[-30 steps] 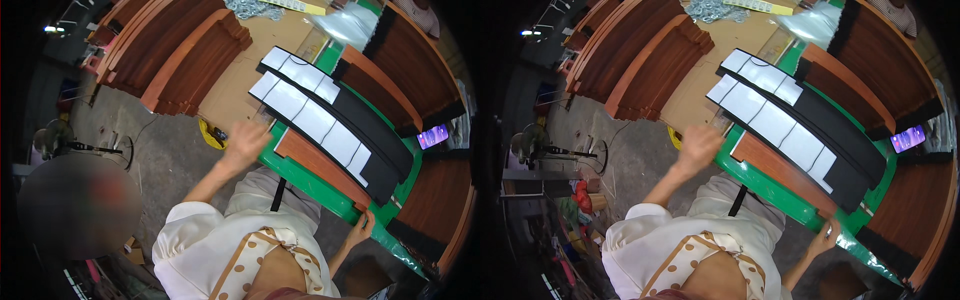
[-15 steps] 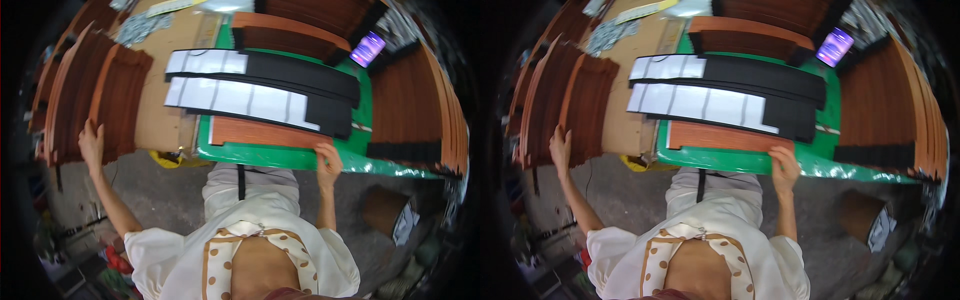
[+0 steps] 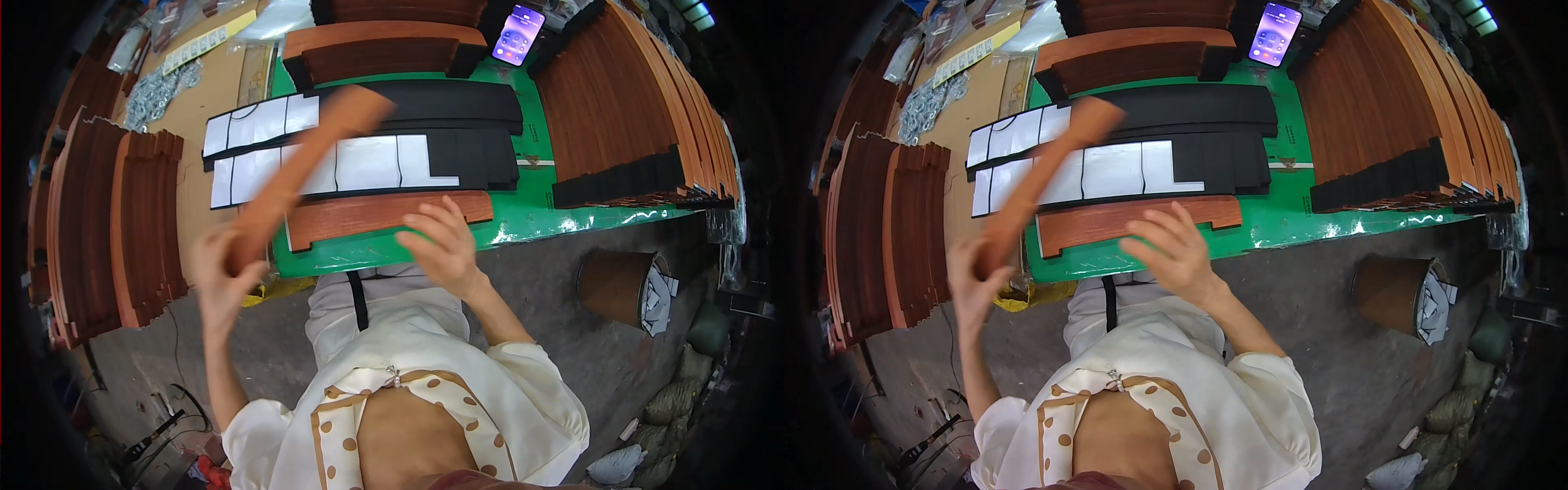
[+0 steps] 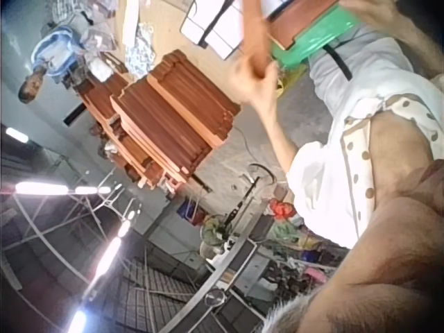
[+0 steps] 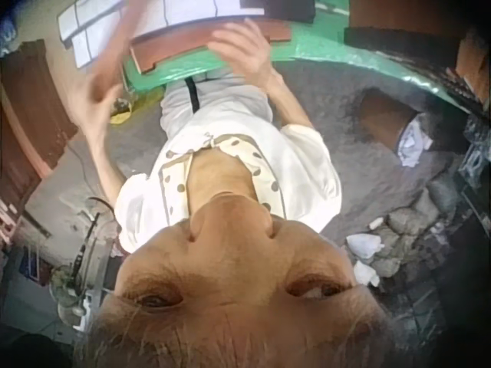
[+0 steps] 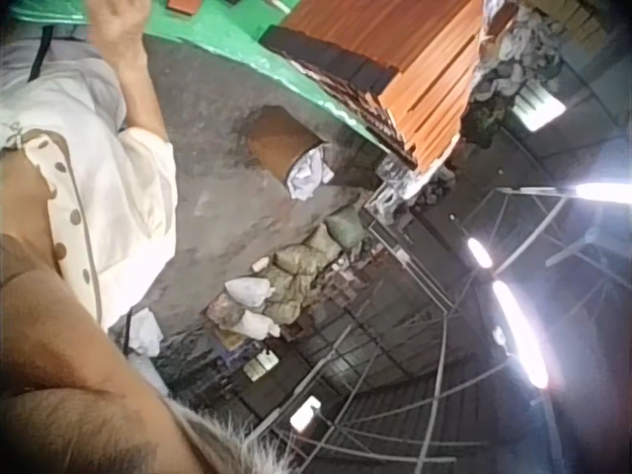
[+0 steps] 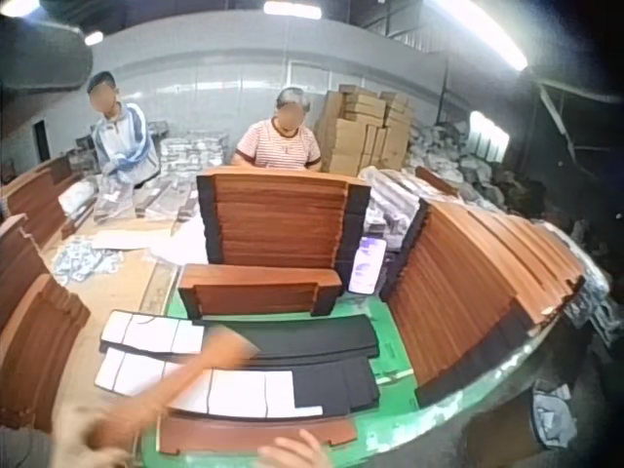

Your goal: The person takes curved wooden panels, peels black adhesive strips from a backing sheet, attaches them to the edges of the panels by hand, and stacks the finished panels on the work table.

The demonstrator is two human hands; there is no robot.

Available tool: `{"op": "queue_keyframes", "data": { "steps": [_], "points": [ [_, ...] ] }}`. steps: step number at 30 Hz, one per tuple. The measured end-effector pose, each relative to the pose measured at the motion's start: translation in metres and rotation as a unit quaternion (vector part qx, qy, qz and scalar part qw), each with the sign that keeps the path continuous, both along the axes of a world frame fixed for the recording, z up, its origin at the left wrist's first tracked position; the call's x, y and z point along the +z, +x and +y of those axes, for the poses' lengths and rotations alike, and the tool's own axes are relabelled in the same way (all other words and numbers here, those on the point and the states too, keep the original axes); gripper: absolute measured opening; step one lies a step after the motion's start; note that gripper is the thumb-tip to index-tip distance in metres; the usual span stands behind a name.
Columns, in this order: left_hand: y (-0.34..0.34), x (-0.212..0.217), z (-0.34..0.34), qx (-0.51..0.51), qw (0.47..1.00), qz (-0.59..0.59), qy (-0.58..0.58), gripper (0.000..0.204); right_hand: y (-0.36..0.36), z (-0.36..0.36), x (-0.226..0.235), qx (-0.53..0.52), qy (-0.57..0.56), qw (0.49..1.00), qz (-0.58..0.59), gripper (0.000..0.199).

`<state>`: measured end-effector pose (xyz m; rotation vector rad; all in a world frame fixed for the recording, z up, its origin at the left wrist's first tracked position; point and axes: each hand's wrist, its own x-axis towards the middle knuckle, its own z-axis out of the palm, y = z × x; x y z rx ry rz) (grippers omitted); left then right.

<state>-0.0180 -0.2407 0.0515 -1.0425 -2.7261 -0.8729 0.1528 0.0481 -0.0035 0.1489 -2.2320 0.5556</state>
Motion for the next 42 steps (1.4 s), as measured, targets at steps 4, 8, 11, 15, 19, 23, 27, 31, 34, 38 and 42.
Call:
{"op": "queue_keyframes", "data": {
  "steps": [4,8,11,15,19,23,27,31,34,38,42],
  "points": [
    [0.022,-0.019,0.059,-0.2,0.96,-0.196,-0.012,0.052,-0.006,-0.018,0.012,-0.014,0.126,0.99,-0.061,0.025],
    [0.015,-0.018,0.078,-0.255,0.922,-0.287,-0.057,0.051,-0.001,-0.008,0.006,-0.019,0.137,0.978,-0.154,0.029],
    [-0.001,-0.015,0.073,-0.29,0.91,-0.277,-0.107,0.055,-0.004,-0.004,-0.005,0.003,0.091,0.984,-0.153,0.031],
    [-0.019,-0.009,0.032,-0.206,0.959,-0.181,-0.074,0.054,-0.008,0.002,-0.013,-0.044,0.068,0.978,-0.194,0.03],
    [-0.01,-0.052,0.005,-0.073,0.955,-0.279,0.067,0.049,-0.023,0.007,-0.015,-0.033,0.047,0.977,-0.206,0.032],
    [-0.001,-0.077,0.014,-0.002,0.962,-0.24,0.13,0.041,-0.031,0.009,-0.019,-0.043,0.036,0.969,-0.242,0.034],
    [-0.003,-0.081,0.025,0.013,0.957,-0.237,0.168,0.046,-0.039,0.012,-0.014,-0.048,0.03,0.967,-0.247,0.032],
    [-0.007,-0.095,0.031,0.004,0.975,-0.185,0.122,0.052,-0.043,0.012,-0.015,-0.04,0.023,0.964,-0.262,0.031],
    [-0.002,-0.101,0.034,0.017,0.978,-0.185,0.101,0.055,-0.045,0.013,-0.015,-0.043,0.022,0.958,-0.281,0.03],
    [-0.005,-0.102,0.043,0.023,0.978,-0.179,0.103,0.053,-0.045,0.017,-0.013,-0.036,0.016,0.961,-0.274,0.03],
    [-0.011,-0.111,0.047,0.031,0.968,-0.196,0.151,0.043,-0.043,0.022,-0.008,-0.058,0.043,0.963,-0.259,0.04]
  ]
}}
